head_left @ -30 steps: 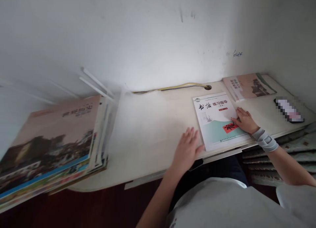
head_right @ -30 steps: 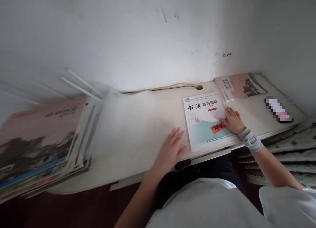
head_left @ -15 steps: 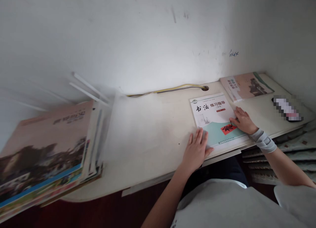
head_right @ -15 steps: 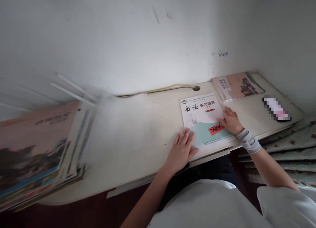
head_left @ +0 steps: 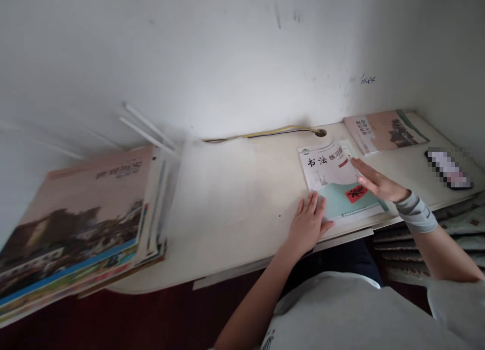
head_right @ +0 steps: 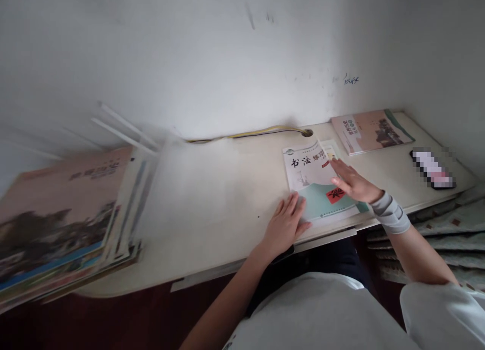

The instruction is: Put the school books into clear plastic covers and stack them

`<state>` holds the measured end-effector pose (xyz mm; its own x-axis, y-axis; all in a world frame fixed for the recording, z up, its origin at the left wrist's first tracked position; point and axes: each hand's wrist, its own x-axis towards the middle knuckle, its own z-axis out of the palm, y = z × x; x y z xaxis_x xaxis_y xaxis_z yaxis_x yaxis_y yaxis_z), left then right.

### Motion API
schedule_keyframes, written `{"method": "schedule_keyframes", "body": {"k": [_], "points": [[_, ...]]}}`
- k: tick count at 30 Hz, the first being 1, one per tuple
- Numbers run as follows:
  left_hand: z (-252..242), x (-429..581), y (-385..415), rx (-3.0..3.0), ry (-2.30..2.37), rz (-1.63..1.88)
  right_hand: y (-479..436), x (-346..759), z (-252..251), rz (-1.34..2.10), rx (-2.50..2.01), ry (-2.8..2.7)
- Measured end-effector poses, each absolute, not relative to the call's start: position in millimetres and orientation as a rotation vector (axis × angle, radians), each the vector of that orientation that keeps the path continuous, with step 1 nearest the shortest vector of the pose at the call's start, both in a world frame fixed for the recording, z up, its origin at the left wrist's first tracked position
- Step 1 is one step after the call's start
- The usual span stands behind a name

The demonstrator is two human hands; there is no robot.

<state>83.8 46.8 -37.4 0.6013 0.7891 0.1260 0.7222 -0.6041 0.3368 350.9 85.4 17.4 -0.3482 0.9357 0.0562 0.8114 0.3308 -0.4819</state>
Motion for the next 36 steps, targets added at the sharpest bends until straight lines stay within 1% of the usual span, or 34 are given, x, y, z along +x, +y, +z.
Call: {"method": "schedule_keyframes", "body": {"k": [3,6,11,14,23,27,31,33,36], "points": [[-21.8,83.6,52.8,2.179,1.192,0.612,87.2,327.6,36.1,0.66,-1.281,-2.378],[-5.9,85.0,57.1,1.697,1.094,0.791,86.5,298.3,39.8,0.66,-1.219,-2.408],[1.6,100.0,62.7,1.023,0.856,0.826,83.4,272.5,29.6,0.614,-1.208,-2.335],[-2.4,111.0,64.8,0.828,0.858,0.871,81.0,273.9,25.1,0.577,-1.219,-2.288],[-17.7,142.3,71.2,0.955,1.005,0.925,71.6,289.2,22.3,0.481,-1.349,-2.148],[-22.9,157.3,73.7,0.898,1.001,1.006,72.2,302.7,28.4,0.321,-1.412,-2.06],[-24.0,152.6,74.1,0.908,0.923,1.036,79.3,317.3,47.7,0.151,-1.438,-2.089],[-20.7,138.5,75.3,1.038,0.968,1.049,89.4,318.2,53.0,0.186,-1.435,-2.179],[-12.4,106.9,77.4,1.496,1.216,0.995,113.9,305.3,43.8,0.395,-1.412,-2.326]]}}
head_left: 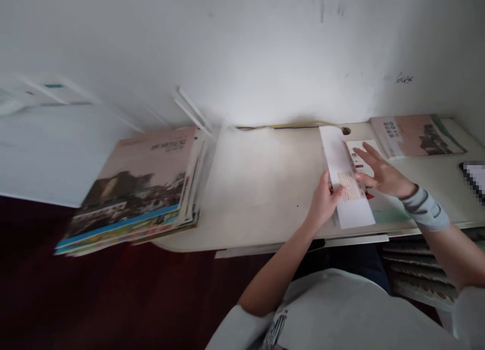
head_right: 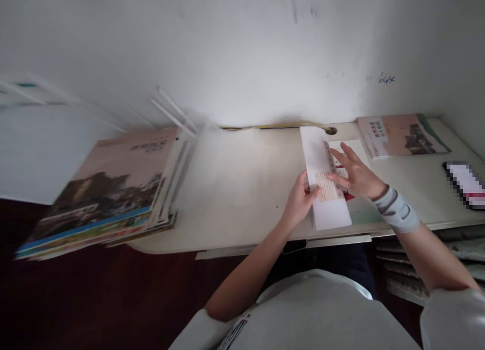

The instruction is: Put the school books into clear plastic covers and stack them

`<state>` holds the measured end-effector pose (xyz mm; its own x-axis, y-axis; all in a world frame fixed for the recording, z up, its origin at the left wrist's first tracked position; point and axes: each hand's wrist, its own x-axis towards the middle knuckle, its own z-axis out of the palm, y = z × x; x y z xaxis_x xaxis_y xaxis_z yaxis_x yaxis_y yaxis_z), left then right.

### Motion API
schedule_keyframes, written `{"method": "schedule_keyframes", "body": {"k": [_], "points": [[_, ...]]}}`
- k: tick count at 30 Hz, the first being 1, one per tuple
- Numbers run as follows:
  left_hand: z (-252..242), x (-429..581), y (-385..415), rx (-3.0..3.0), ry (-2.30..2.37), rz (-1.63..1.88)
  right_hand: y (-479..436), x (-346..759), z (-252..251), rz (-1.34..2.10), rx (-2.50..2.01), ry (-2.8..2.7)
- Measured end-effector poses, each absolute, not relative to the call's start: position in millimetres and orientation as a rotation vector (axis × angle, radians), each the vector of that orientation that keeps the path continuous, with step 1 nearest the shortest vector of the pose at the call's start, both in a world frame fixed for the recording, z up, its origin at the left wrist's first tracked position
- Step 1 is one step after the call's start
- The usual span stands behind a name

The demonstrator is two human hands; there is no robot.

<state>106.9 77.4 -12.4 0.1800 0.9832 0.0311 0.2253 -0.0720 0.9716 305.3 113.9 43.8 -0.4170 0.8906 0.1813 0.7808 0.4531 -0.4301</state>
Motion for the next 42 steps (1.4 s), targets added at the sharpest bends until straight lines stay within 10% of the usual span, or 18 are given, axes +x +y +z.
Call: {"method": "schedule_keyframes", "body": {"k": [9,42], "points": [[-24.6,18.3,59.4,2.163,2.078,0.243,154.3,235.5,-10.3,0.408,-1.407,-2.647],[-37.3,-4.4,76.7,2.119,1.987,0.543,147.6,230.8,-10.6,0.216,-1.467,-2.781]]}}
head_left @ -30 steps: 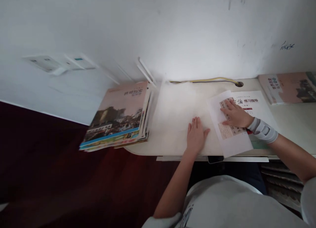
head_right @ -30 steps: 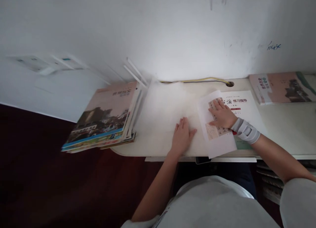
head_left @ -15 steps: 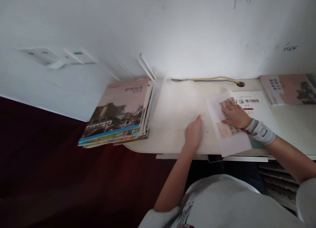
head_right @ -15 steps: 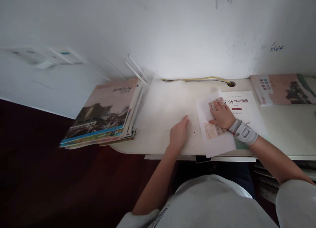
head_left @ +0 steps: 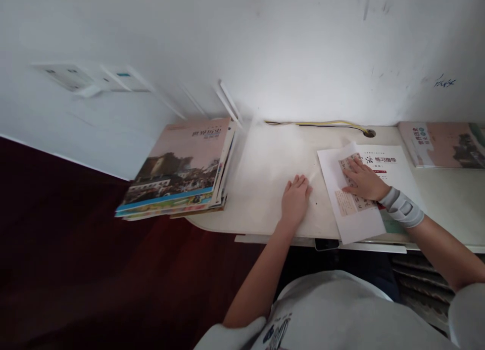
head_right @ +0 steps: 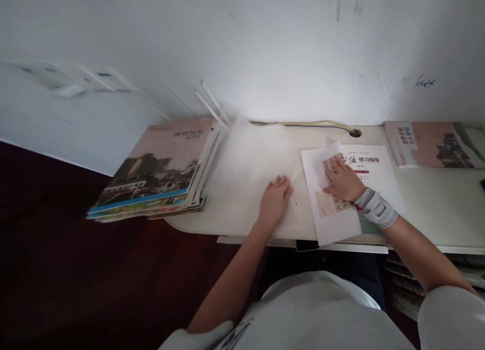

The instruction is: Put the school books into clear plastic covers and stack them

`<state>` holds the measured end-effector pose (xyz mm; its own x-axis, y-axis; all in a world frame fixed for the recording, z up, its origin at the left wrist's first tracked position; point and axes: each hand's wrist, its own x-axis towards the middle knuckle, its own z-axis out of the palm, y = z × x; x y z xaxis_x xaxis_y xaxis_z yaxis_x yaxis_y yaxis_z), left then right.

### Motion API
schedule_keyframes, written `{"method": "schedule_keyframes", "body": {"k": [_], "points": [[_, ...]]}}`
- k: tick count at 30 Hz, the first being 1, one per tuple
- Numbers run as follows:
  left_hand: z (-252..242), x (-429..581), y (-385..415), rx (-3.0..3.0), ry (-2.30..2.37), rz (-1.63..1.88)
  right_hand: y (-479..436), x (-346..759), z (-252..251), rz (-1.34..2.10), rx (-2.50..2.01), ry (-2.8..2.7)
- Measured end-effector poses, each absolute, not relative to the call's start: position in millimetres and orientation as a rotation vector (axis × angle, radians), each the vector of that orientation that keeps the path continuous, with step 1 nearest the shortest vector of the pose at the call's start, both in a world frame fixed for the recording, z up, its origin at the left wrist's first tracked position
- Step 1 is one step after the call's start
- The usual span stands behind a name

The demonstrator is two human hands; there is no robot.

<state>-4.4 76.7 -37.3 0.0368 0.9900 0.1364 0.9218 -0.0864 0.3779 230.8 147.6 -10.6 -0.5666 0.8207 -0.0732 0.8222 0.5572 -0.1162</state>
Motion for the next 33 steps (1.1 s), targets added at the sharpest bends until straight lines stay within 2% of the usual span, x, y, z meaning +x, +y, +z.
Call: {"method": "schedule_keyframes", "body": {"k": [11,17,21,24,26,28,33], "points": [[-40.8,-10.4,73.1,1.972,1.995,0.903,145.6,230.2,-12.3,-0.265,1.487,2.77],[-37.2,-5.4,69.7,2.116,1.992,0.714,147.2,208.9,-15.3,-0.373,1.53,3.018],[-33.2,-3.5,65.5,2.246,1.983,0.533,139.0,189.8,-0.4,-0.431,1.543,3.166],[-30.6,-3.5,64.3,2.26,1.983,0.45,113.9,193.8,19.1,-0.428,1.196,3.249],[-29.6,-3.4,64.4,2.257,1.982,0.426,91.0,203.1,29.5,-0.382,0.779,3.212],[-29.3,-3.1,64.8,2.252,1.98,0.421,69.8,211.9,33.5,-0.264,0.558,3.128],[-29.7,-3.9,64.8,2.254,1.957,0.419,42.7,210.5,18.7,0.154,0.625,3.079]]}}
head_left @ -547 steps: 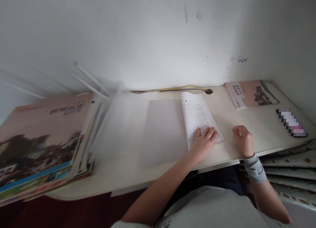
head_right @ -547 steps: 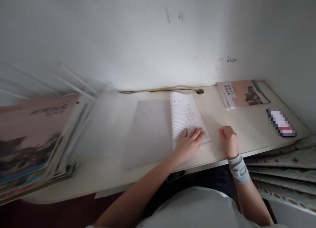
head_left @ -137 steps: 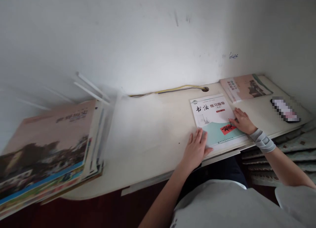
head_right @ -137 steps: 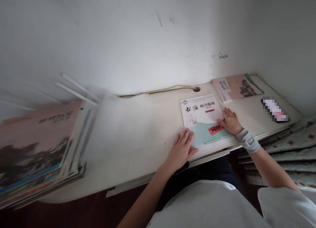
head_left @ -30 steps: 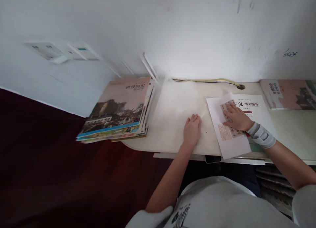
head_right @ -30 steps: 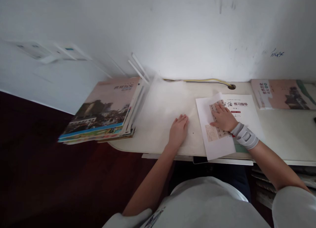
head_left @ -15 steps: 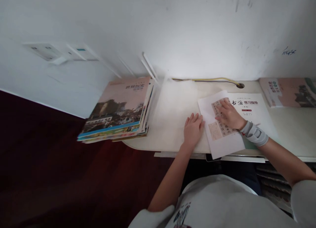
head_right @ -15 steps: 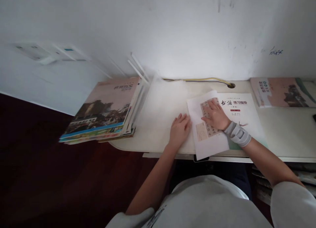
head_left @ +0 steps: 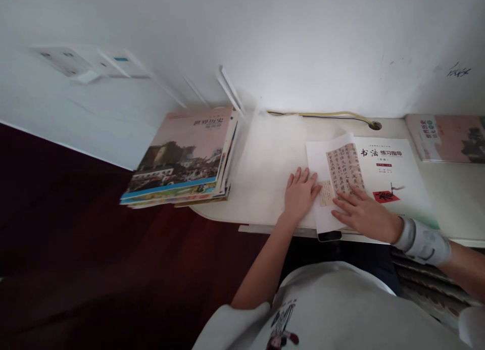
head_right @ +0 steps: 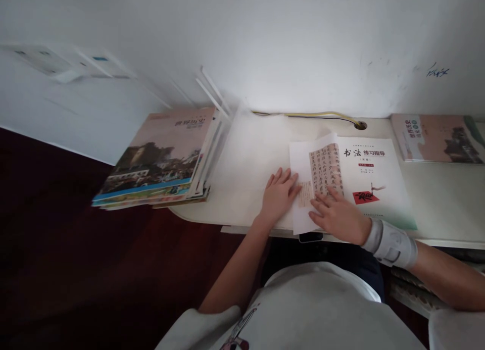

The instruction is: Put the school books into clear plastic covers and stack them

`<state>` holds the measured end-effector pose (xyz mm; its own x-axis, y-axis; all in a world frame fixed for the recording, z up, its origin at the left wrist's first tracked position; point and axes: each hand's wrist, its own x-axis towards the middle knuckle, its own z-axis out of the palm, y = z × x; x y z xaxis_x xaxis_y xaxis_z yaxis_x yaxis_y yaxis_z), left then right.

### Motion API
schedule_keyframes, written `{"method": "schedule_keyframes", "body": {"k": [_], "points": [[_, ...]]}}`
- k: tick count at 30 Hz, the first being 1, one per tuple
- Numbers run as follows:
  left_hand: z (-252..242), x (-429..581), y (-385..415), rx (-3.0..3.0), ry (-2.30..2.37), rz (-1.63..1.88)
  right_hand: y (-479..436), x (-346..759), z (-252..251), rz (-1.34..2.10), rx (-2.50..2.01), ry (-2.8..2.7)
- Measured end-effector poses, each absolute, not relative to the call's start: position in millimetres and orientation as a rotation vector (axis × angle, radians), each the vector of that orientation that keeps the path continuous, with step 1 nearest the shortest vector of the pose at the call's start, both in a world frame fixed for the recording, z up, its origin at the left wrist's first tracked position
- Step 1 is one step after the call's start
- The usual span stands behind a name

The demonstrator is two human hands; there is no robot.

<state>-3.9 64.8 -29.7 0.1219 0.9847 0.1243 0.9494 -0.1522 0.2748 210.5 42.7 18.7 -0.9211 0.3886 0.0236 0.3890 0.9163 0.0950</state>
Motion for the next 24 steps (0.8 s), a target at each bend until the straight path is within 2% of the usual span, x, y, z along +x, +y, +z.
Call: {"method": "schedule_keyframes", "body": {"k": [6,12,17,24], "points": [[-31.7,-12.1,61.2,2.328,1.855,0.38,36.7,190.3,4.0,-0.44,-0.905,-2.894],[-33.1,-13.9,46.6,2.314,1.753,0.358,35.0,181.6,3.8,-0.418,-0.927,-2.889],[-23.2,-10.2,29.7,2.256,1.835,0.488,30.0,176.4,3.6,-0.357,-0.847,-2.971],[-4.7,-12.3,18.0,2.223,1.922,0.381,22.9,167.0,-1.2,-0.411,-1.045,-2.937]]}}
